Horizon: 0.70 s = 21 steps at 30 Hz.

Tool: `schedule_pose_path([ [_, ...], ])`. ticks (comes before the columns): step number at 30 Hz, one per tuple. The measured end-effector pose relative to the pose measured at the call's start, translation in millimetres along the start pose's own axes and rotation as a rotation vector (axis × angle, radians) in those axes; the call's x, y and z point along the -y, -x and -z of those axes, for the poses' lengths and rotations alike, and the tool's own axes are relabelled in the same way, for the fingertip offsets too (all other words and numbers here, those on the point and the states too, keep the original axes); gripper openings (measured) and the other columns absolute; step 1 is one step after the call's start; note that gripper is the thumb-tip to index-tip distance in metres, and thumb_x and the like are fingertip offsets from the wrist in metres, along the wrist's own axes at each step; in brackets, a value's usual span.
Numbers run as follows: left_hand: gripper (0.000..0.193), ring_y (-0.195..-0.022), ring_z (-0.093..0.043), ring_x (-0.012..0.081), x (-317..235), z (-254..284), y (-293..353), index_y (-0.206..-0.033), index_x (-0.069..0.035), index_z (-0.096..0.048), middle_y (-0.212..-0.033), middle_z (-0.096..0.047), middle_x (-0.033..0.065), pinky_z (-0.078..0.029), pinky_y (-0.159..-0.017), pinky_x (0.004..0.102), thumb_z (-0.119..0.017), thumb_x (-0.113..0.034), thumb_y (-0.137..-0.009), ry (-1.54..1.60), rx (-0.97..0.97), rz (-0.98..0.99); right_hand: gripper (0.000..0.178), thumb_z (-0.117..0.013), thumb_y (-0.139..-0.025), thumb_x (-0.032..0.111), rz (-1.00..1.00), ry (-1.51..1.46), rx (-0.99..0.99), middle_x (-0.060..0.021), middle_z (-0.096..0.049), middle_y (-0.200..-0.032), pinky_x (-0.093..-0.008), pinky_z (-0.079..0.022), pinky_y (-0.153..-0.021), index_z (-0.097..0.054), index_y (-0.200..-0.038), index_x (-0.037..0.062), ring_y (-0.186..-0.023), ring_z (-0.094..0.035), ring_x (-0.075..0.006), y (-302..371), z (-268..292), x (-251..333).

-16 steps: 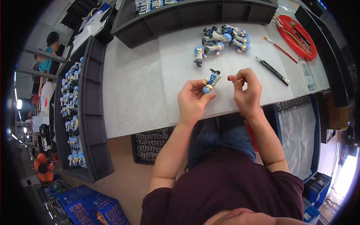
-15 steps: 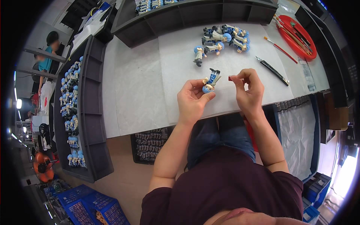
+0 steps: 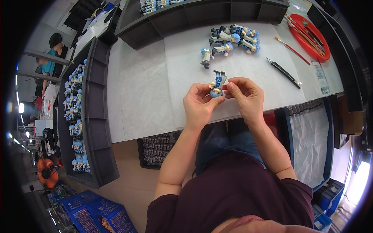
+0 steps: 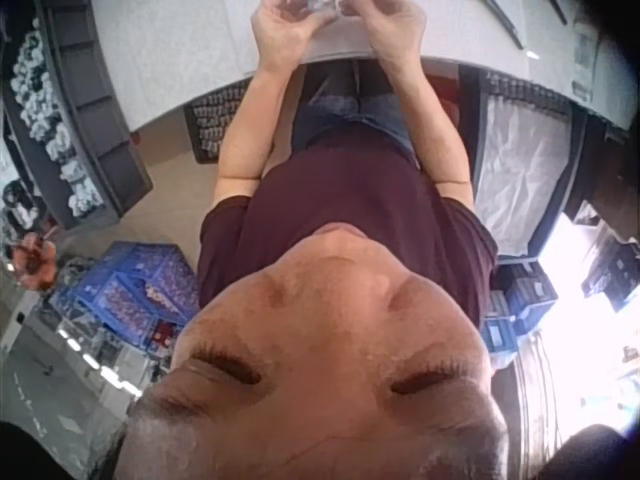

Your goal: The person assembles small blue and white figurines at a workbench. They pick up individual figurines, attach small red rectangular pieces to their backs, and place the completed units into a black tray. The process is repeated for multiple figurines throughout the clip.

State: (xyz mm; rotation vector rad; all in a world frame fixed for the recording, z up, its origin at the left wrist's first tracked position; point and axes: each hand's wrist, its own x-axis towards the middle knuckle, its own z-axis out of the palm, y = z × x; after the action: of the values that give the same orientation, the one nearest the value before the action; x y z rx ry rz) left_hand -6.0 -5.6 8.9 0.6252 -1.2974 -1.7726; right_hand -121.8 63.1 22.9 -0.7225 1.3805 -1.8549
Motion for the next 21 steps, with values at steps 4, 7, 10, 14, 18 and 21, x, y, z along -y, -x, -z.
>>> schedule_pose_path([
  [4,0.033,-0.088,-0.059,0.0180,-0.5,-1.4,0.4,-0.094,0.004,-0.048,-0.096,-0.055,0.0129,-0.054,-0.078,0.0294,-0.065,0.014,-0.068,0.011,-0.007,-0.031,0.014,-0.062,-0.080,0.002,0.099,0.053,0.036,-0.0113,-0.064,-0.086,-0.0239,-0.050,-0.068,-0.059,-0.092,-0.0057,-0.077,-0.062,-0.0139,1.1,-5.6,-7.1],
  [7,0.043,-0.090,-0.058,0.0174,-2.2,-4.7,-0.2,-0.105,0.005,-0.048,-0.097,-0.054,0.0108,-0.052,-0.080,0.0293,-0.066,0.014,-0.067,0.044,-0.017,-0.037,0.014,-0.063,-0.079,0.000,0.161,0.151,0.050,-0.0110,-0.064,-0.086,-0.0241,-0.050,-0.070,-0.059,-0.091,-0.0058,-0.079,-0.062,-0.0141,3.1,-5.4,-7.4],
  [10,0.054,-0.095,-0.056,0.0165,-2.9,-3.4,0.5,-0.116,0.005,-0.046,-0.099,-0.054,0.0084,-0.050,-0.085,0.0296,-0.066,0.014,-0.066,0.034,-0.004,-0.013,0.014,-0.063,-0.078,-0.001,0.145,0.179,0.050,-0.0107,-0.064,-0.086,-0.0238,-0.050,-0.071,-0.059,-0.091,-0.0053,-0.080,-0.062,-0.0136,1.1,1.6,-6.8],
  [14,0.054,-0.095,-0.055,0.0149,0.6,-1.3,-0.7,-0.117,0.004,-0.048,-0.098,-0.050,0.0050,-0.051,-0.082,0.0277,-0.064,0.015,-0.067,-0.107,0.010,-0.063,0.019,-0.063,-0.078,-0.002,0.008,0.013,0.034,-0.0106,-0.063,-0.084,-0.0228,-0.049,-0.070,-0.056,-0.095,-0.0038,-0.079,-0.061,-0.0124,-3.0,2.5,-0.1],
  [18,0.049,-0.092,-0.055,0.0138,0.3,-3.6,0.9,-0.113,0.005,-0.053,-0.096,-0.048,0.0036,-0.052,-0.081,0.0256,-0.063,0.016,-0.067,-0.127,-0.005,-0.094,0.023,-0.065,-0.076,-0.002,-0.021,0.031,0.048,-0.0091,-0.062,-0.080,-0.0215,-0.048,-0.067,-0.051,-0.094,-0.0018,-0.076,-0.060,-0.0111,-3.2,-5.1,2.6],
  [21,0.047,-0.091,-0.055,0.0135,6.2,-3.6,2.1,-0.111,0.005,-0.054,-0.094,-0.047,0.0029,-0.052,-0.082,0.0254,-0.063,0.017,-0.067,-0.171,-0.015,-0.146,0.026,-0.065,-0.075,-0.005,0.030,0.103,0.037,-0.0086,-0.060,-0.077,-0.0208,-0.047,-0.066,-0.045,-0.090,0.0010,-0.075,-0.059,-0.0105,-3.9,-9.7,2.0],
])
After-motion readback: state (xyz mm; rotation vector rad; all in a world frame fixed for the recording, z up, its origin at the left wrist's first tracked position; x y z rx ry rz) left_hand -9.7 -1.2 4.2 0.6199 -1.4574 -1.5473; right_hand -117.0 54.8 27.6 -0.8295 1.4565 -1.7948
